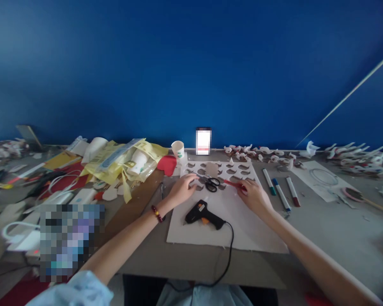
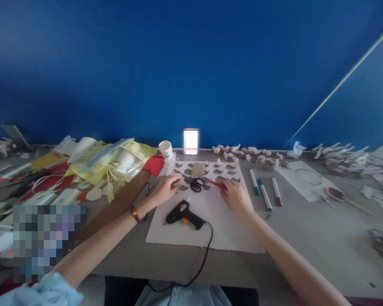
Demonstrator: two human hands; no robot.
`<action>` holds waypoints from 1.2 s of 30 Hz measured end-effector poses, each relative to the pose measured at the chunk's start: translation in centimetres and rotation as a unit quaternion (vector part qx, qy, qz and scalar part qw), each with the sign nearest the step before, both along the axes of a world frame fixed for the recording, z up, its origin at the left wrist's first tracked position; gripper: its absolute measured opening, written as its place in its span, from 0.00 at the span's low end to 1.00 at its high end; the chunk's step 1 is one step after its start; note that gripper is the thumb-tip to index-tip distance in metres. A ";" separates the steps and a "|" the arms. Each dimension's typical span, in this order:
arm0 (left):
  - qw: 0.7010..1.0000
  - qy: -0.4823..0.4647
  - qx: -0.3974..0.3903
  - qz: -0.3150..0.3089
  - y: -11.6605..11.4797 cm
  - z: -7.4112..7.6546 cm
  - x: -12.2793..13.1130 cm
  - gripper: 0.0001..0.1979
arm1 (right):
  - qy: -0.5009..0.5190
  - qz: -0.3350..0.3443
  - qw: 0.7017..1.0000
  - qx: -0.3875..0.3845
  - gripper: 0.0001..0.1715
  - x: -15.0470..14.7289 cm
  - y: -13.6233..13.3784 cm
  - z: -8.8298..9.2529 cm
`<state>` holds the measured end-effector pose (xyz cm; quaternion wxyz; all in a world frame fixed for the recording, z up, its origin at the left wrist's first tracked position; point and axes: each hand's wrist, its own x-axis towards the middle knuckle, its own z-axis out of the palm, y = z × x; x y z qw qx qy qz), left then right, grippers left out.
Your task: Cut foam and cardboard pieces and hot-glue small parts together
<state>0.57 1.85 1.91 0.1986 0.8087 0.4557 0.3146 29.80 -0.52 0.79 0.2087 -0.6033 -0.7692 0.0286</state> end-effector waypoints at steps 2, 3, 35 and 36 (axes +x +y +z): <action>1.000 0.020 0.000 -0.011 0.6 0.2 0.2 0.15 | 0.015 -0.002 1.000 0.009 0.10 0.6 1.4 0.4; 0.999 0.033 0.004 -0.014 1.0 0.3 0.4 0.16 | 0.018 -0.003 1.000 0.007 0.10 0.8 2.1 0.5; 0.985 -0.003 0.145 0.090 0.9 11.3 -5.2 0.30 | -0.101 0.175 0.976 -0.078 0.11 -14.2 2.3 6.8; 0.984 -0.003 0.157 0.088 0.9 11.5 -5.5 0.31 | -0.105 0.193 0.973 -0.073 0.11 -14.8 2.4 6.8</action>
